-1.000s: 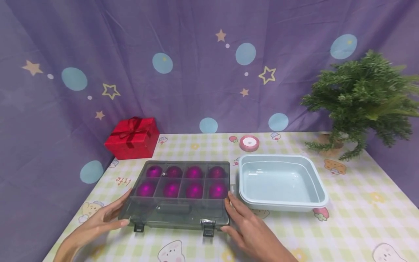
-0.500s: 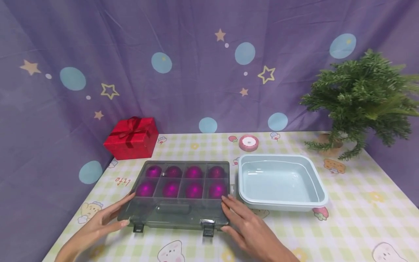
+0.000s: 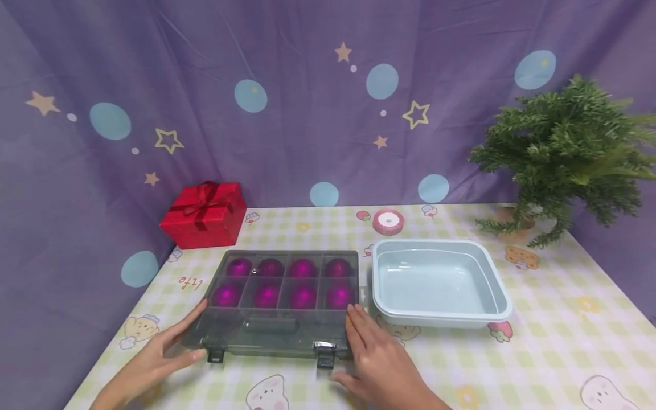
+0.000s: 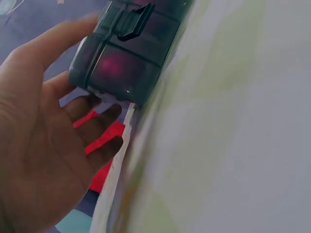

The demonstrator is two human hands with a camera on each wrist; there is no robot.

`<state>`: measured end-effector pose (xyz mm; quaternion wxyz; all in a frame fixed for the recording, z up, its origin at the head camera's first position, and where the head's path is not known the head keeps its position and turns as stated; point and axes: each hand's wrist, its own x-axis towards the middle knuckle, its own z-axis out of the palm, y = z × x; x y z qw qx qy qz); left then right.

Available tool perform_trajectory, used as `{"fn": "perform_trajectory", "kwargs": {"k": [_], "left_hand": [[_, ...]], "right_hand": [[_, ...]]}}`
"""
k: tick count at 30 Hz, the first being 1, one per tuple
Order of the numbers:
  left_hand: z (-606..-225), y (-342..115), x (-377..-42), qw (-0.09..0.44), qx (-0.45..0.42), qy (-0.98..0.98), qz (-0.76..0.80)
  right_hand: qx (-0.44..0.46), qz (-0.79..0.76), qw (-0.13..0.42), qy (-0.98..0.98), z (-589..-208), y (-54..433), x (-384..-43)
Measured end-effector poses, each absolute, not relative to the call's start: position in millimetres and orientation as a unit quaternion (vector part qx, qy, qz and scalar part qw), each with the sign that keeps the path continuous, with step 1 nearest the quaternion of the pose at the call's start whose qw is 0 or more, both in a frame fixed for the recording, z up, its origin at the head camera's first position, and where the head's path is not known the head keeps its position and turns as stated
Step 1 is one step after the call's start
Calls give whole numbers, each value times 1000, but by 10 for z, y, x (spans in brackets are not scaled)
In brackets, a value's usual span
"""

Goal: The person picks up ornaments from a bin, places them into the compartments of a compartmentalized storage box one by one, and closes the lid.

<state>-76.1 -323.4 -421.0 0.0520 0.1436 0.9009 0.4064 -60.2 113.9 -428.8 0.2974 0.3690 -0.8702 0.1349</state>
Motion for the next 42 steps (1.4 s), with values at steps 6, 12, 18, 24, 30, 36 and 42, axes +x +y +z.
{"fn": "perform_trajectory", "kwargs": {"k": [6,12,18,24,30,36,42], "left_hand": [[-4176,-3145,-735,29,136,930,339],[-4140,-3104,-749,5,131,956,262],[-4135,-3085,-747,-29,150,965,214],[-4149,-3094,-761,-70,173,964,190],[-4160,-3123,-785,-79,188,960,192],[-4138,-3138,-815,-54,171,954,239],[-4142,-3139,-800,-71,184,954,226]], "right_hand": [[354,95,315,-875,-4286,1075,-600],[359,89,317,-873,-4287,1071,-611],[355,126,339,-862,-4298,1064,-637],[349,132,353,-858,-4306,1062,-651],[347,133,354,-858,-4304,1069,-649],[348,136,361,-854,-4314,1061,-668],[352,139,368,-849,-4322,1058,-683]]}}
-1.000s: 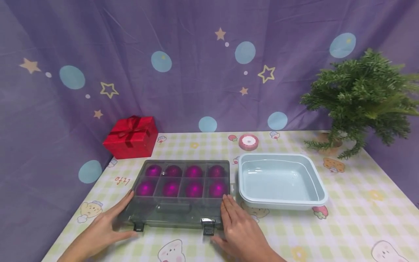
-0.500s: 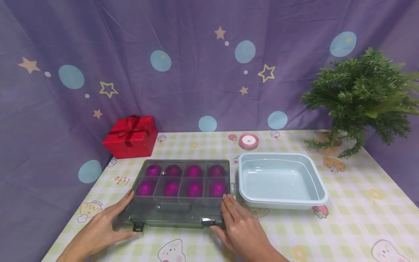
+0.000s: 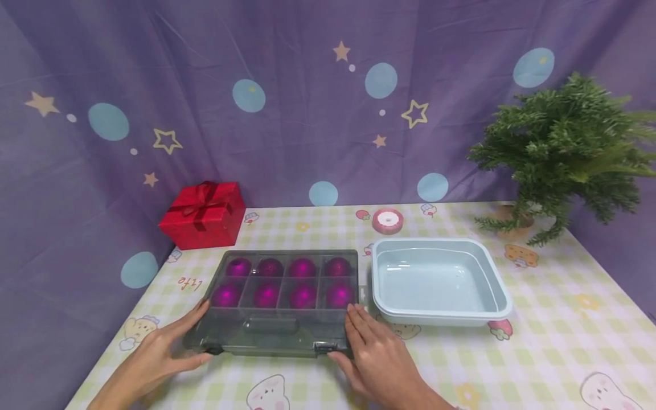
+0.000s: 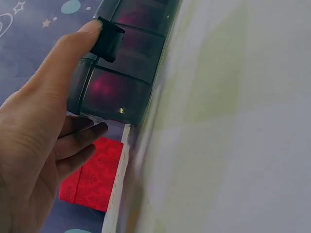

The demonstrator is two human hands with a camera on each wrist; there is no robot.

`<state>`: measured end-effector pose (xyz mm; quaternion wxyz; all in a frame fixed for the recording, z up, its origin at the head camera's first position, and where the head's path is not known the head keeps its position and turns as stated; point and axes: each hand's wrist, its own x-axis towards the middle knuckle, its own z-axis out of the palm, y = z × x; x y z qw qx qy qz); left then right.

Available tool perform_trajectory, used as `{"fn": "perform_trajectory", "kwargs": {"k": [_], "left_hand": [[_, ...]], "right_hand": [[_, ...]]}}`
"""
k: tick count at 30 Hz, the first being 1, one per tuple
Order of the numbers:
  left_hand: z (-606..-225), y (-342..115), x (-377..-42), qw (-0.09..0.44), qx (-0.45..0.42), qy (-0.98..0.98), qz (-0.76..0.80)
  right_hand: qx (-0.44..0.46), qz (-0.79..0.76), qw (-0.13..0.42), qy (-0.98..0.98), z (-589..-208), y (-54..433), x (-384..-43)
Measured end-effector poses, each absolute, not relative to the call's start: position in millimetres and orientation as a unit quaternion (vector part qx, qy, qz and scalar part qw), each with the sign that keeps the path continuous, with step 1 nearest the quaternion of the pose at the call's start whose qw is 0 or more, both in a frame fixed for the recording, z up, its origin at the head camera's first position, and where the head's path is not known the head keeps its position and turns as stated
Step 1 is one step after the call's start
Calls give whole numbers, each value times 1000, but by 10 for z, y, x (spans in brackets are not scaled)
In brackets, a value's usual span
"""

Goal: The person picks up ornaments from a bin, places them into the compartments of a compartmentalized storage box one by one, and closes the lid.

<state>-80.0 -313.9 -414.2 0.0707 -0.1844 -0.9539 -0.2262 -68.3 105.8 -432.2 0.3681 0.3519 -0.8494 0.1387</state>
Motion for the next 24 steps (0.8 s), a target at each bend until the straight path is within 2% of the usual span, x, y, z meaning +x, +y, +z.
{"fn": "perform_trajectory", "kwargs": {"k": [15,24], "left_hand": [[-4141,-3085,-775,108,-184,-957,-196],[-4156,-3105,-775,84,-151,-959,-226]], "right_hand": [[347,154,385,-841,-4322,1037,-709],[346,170,385,-839,-4335,1050,-733]]}}
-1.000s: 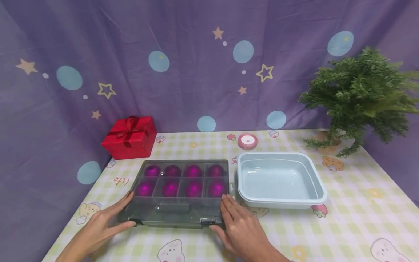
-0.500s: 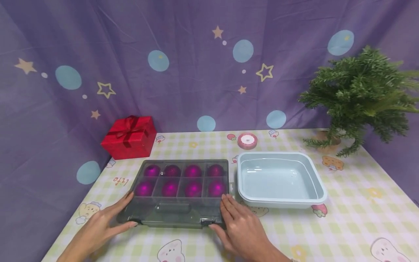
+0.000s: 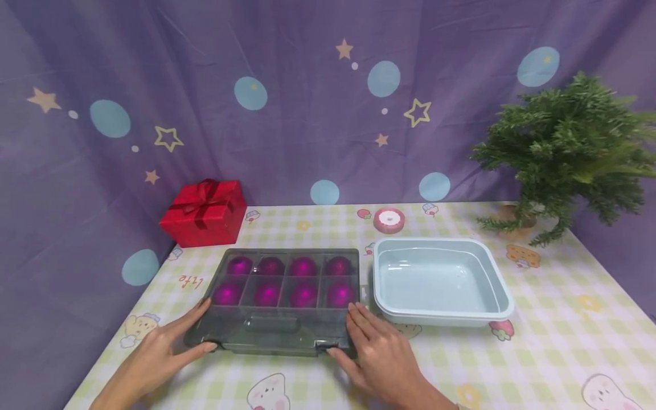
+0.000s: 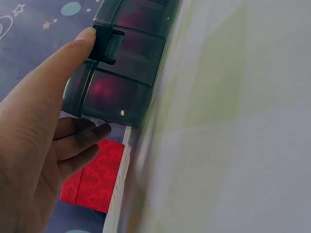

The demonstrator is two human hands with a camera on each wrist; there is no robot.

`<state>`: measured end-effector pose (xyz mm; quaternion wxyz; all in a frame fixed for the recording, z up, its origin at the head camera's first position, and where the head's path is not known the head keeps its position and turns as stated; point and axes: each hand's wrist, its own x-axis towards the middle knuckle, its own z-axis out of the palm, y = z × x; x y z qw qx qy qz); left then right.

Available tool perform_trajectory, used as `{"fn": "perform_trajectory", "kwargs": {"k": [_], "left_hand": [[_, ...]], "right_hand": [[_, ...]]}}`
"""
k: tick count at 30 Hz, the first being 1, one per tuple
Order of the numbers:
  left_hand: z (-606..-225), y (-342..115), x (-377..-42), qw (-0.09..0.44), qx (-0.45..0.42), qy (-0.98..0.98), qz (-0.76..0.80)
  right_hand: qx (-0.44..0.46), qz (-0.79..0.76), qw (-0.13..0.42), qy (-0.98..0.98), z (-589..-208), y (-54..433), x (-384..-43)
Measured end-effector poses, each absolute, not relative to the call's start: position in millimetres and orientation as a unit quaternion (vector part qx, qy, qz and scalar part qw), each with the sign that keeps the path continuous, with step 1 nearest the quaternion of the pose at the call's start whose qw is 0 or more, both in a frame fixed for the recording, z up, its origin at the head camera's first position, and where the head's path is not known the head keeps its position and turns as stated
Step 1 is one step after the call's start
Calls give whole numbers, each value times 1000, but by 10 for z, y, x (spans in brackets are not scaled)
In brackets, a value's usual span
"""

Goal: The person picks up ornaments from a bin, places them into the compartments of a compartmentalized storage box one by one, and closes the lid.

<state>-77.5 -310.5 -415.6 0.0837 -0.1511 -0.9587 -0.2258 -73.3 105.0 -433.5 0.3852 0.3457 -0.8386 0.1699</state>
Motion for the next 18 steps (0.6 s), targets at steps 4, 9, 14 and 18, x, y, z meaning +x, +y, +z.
{"fn": "perform_trajectory", "kwargs": {"k": [4,9,14,18], "left_hand": [[-4164,-3127,-785,66,-135,-954,-260],[-4138,-3127,-793,41,-110,-950,-289],[-4118,-3119,-796,50,-112,-946,-301],[-4102,-3131,-792,51,-114,-945,-301]], "right_hand": [[344,190,375,-840,-4348,1072,-735],[349,214,362,-837,-4368,1108,-735],[347,237,341,-841,-4365,1139,-724],[348,244,325,-845,-4348,1158,-712]]}}
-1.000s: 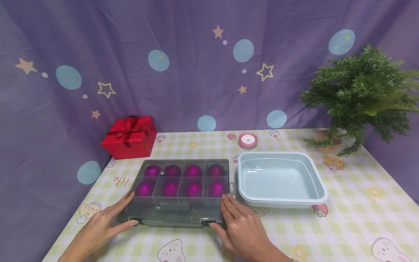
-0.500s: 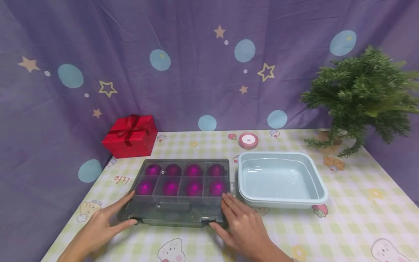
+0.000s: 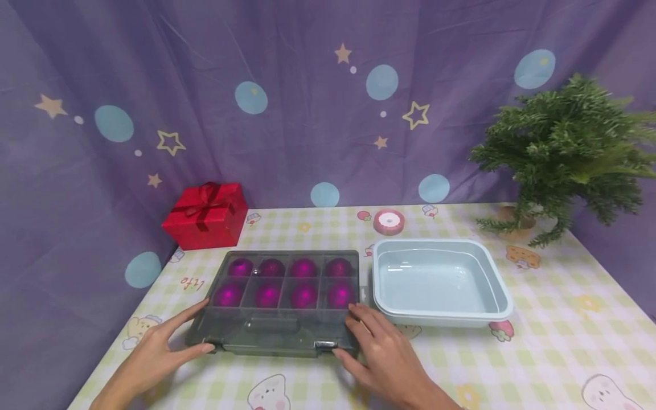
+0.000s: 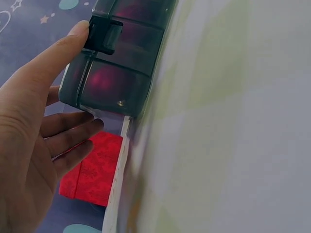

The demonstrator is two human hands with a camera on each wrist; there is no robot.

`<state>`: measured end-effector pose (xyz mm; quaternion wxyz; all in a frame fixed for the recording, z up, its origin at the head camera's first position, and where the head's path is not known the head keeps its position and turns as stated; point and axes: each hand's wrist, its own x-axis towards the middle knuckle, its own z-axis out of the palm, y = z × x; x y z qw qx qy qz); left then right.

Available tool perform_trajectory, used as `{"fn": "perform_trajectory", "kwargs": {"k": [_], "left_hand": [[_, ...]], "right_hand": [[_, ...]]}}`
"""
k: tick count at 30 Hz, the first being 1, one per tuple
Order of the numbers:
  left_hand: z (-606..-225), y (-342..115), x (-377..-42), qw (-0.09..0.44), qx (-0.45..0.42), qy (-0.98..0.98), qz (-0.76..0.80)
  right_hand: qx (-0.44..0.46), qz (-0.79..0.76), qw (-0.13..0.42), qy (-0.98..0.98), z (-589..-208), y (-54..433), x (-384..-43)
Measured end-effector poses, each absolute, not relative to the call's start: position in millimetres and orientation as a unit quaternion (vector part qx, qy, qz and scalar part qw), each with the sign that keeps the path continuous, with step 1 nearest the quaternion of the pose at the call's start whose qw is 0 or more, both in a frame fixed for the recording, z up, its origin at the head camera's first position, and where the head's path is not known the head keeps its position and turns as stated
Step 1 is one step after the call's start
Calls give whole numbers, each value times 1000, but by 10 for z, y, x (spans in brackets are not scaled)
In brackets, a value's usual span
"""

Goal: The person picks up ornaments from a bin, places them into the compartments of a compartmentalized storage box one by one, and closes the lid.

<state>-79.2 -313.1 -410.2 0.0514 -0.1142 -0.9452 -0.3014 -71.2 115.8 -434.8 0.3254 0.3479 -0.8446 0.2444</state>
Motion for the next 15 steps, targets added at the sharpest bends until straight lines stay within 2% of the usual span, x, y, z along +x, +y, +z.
{"fn": "perform_trajectory", "kwargs": {"k": [5,10,13,15], "left_hand": [[-4058,-3157,-776,42,-109,-948,-295],[-3952,-3175,-775,33,-100,-953,-284],[-3876,-3192,-801,54,-115,-954,-272],[-3820,-3214,-843,91,-145,-952,-253]], "right_hand": [[344,252,304,-852,-4311,1185,-705],[354,260,304,-845,-4238,1241,-704],[362,266,305,-840,-4164,1307,-701],[366,270,309,-836,-4104,1388,-709]]}}
